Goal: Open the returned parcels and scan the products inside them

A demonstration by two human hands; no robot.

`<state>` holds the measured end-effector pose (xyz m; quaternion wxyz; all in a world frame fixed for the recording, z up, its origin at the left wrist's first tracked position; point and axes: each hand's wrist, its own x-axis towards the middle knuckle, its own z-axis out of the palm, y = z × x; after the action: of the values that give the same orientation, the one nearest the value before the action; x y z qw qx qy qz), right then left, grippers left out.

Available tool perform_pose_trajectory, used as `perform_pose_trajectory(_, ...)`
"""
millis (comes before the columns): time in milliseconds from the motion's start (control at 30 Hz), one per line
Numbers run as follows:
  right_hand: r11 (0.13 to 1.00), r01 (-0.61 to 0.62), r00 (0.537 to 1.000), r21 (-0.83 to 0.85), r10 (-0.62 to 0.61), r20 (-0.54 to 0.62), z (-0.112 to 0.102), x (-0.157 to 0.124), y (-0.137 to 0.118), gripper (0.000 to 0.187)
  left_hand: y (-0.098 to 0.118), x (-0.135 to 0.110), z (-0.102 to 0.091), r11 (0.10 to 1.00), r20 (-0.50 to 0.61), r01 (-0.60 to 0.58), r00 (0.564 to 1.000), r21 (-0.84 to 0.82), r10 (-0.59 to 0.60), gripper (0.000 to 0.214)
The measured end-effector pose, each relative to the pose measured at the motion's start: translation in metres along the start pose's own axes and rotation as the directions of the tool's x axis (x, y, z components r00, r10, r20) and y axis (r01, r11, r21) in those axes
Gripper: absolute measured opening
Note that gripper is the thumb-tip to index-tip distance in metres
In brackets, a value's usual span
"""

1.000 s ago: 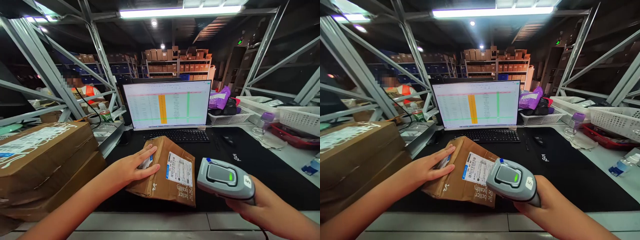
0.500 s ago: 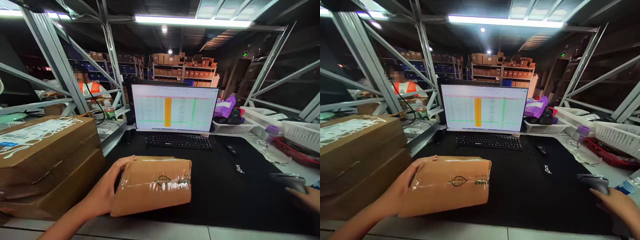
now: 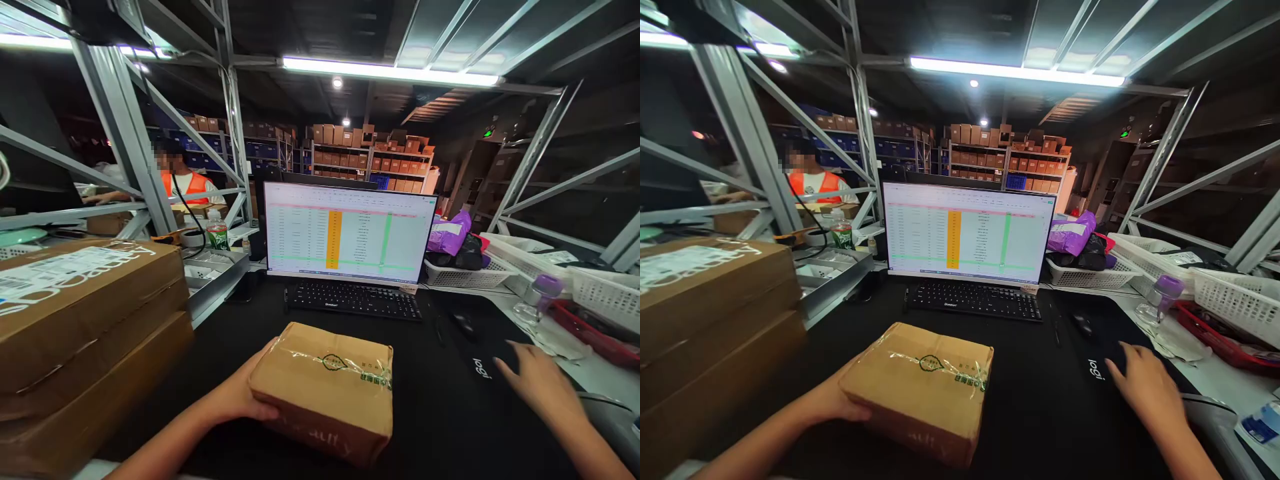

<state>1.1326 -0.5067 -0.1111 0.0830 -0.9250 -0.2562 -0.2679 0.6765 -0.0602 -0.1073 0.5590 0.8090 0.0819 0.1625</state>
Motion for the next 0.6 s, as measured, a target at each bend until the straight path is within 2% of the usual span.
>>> perform_pose_trajectory(67,0.997,0.058,0.998,0.058,-0.059,0.013,0.013,0.023,-0.029,0.066,-0.002,-0.001,0.003,0.999,-0.009,0.03,0.999,-0.01,-0.031,0.14)
perform_pose_trajectory(167,0.996,0.025,0.999,0.084,-0.028,0.027,0.041,0.053,-0.046,0.067,-0.002,-0.002,0.01,0.996,-0.021,0.085,0.996,-0.021,-0.085,0.138)
perform_pose_trajectory(267,0.992,-0.045,0.998,0.121,0.039,0.056,0.068,0.07,-0.041,0.066,-0.004,0.0,0.014,0.99,0.008,0.137,0.991,-0.024,-0.137,0.134)
perform_pose_trajectory(333,0.983,-0.046,0.997,0.179,0.034,0.069,0.081,0.074,-0.036,0.063,-0.01,0.002,0.015,0.988,0.031,0.157,0.987,-0.01,-0.156,0.131)
perform_pose_trajectory(500,0.979,-0.012,0.997,0.201,-0.002,0.073,0.093,0.077,-0.032,0.063,-0.04,0.005,0.01,0.98,0.133,0.139,0.979,0.14,-0.158,0.111)
perform_pose_trajectory(600,0.98,0.012,0.995,0.201,-0.031,0.093,0.097,0.079,-0.032,0.057,-0.056,0.004,0.006,0.977,0.2,0.136,0.965,0.165,-0.168,0.1)
